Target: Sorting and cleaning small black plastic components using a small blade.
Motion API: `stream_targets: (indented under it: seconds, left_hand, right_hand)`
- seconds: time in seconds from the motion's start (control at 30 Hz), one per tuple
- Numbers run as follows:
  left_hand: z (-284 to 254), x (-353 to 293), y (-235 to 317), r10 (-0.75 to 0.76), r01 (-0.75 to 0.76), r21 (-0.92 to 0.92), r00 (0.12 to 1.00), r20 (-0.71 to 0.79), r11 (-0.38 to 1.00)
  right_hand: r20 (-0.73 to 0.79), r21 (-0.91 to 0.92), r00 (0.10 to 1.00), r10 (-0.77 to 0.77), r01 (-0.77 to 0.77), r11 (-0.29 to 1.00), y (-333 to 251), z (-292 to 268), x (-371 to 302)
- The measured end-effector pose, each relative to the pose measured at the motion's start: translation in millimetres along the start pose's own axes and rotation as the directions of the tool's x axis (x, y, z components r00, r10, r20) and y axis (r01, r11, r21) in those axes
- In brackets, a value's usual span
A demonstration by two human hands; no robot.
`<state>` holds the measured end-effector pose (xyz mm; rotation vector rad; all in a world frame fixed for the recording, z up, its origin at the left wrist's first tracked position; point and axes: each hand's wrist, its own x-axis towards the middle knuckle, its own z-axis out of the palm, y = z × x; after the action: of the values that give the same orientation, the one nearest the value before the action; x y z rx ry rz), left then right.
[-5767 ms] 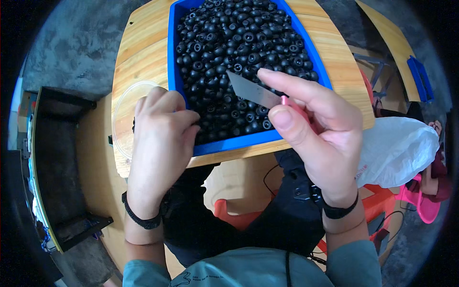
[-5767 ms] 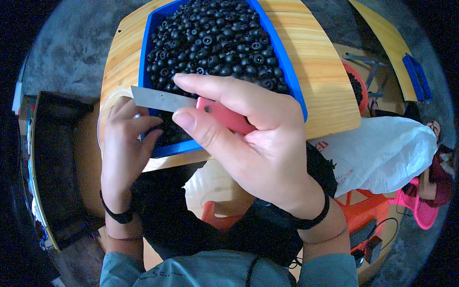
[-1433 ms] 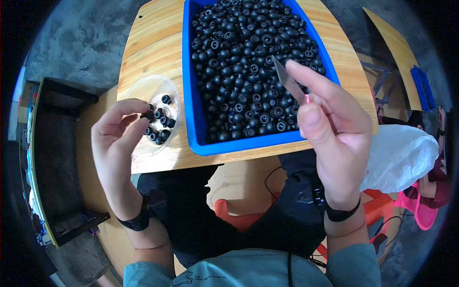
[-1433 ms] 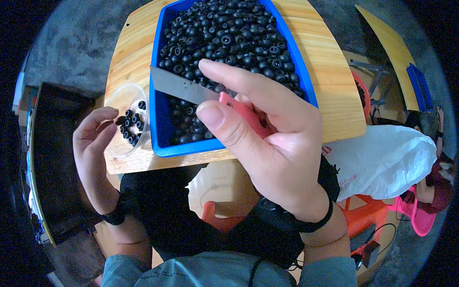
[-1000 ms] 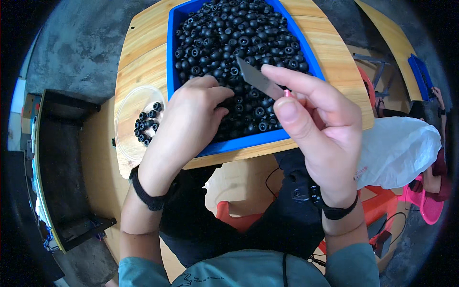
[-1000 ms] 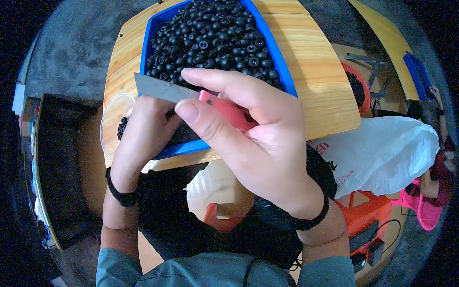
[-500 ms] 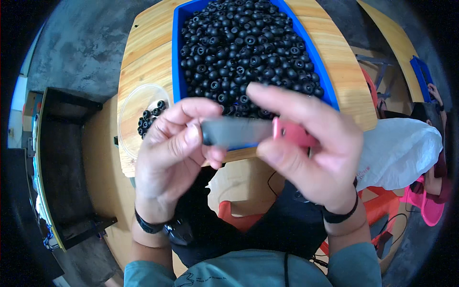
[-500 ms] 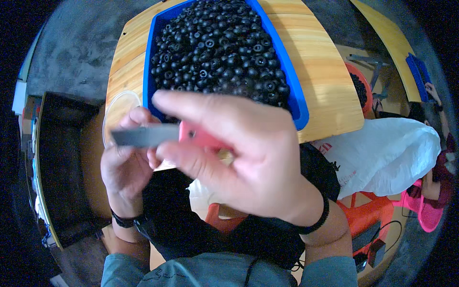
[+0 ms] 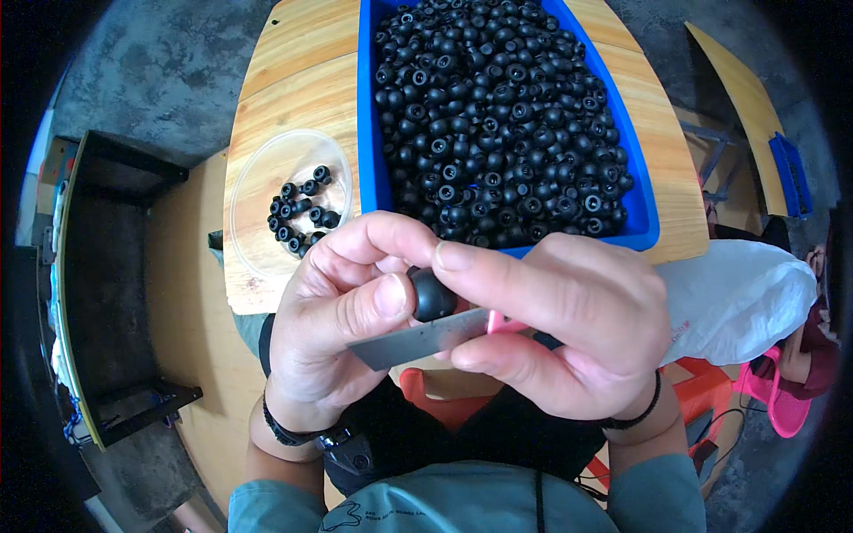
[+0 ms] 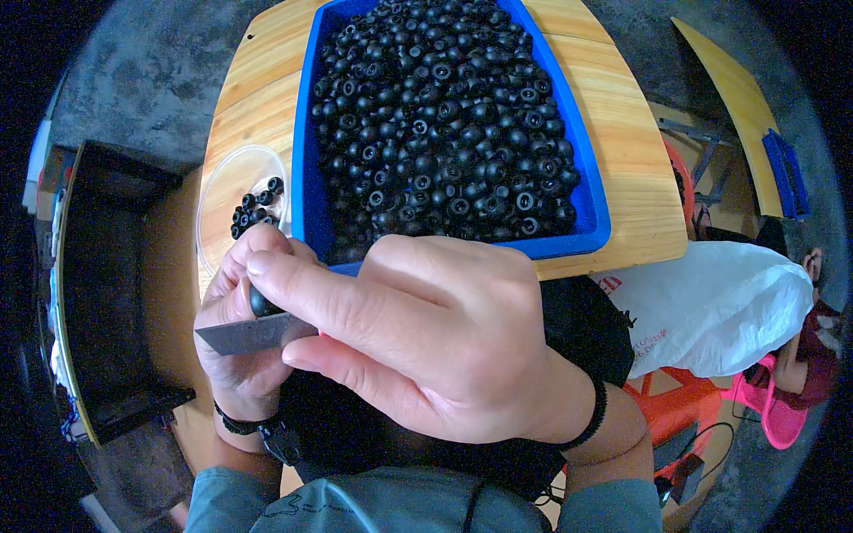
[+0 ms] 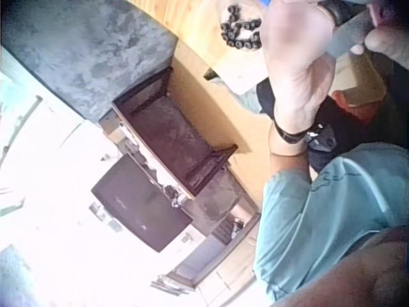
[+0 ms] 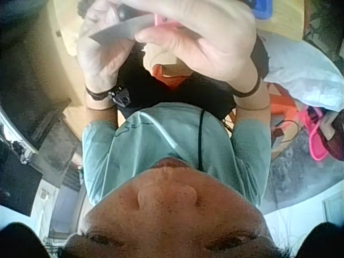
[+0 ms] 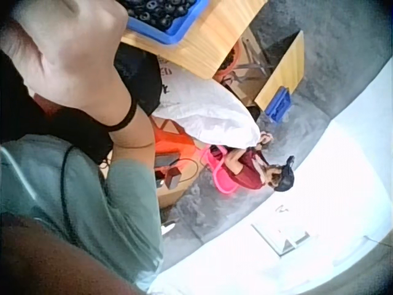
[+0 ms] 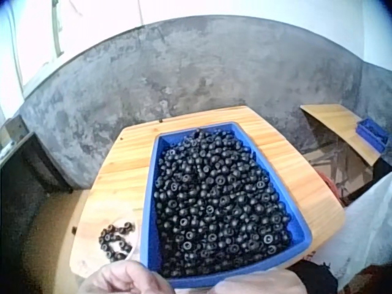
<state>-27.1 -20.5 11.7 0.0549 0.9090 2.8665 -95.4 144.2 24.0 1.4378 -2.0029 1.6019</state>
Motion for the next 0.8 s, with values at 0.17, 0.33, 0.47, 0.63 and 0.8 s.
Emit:
stream_targets:
  seconds: [0.17,0.33,0.47,0.63,0.8]
  left_hand:
    - [3.5,0.1,-0.8,0.028,-0.028,0.006,0.999,-0.036,1.000]
    - [1.2,1.1,-1.2,0.061,-0.060,0.069,0.998,-0.008,0.996]
    - [1.2,0.6,-1.1,0.094,-0.095,0.156,0.996,0.013,0.983]
    - [0.9,-1.4,0.2,0.098,-0.102,0.166,0.995,0.031,0.981]
    - [0.2,-2.7,-1.4,0.136,-0.132,0.214,0.991,-0.004,0.968]
  right_hand:
    - [-0.009,0.010,1.000,0.014,-0.014,1.000,-0.2,0.4,0.4]
    - [0.043,0.033,0.997,0.064,-0.065,0.997,-2.0,-3.7,-0.2]
    - [0.088,0.106,0.992,0.095,-0.104,0.989,-0.9,-6.1,-2.5]
    - [0.082,0.205,0.986,0.146,-0.160,0.966,-3.7,-2.4,-3.5]
    - [0.043,0.247,0.988,0.147,-0.153,0.957,-3.7,1.5,-3.7]
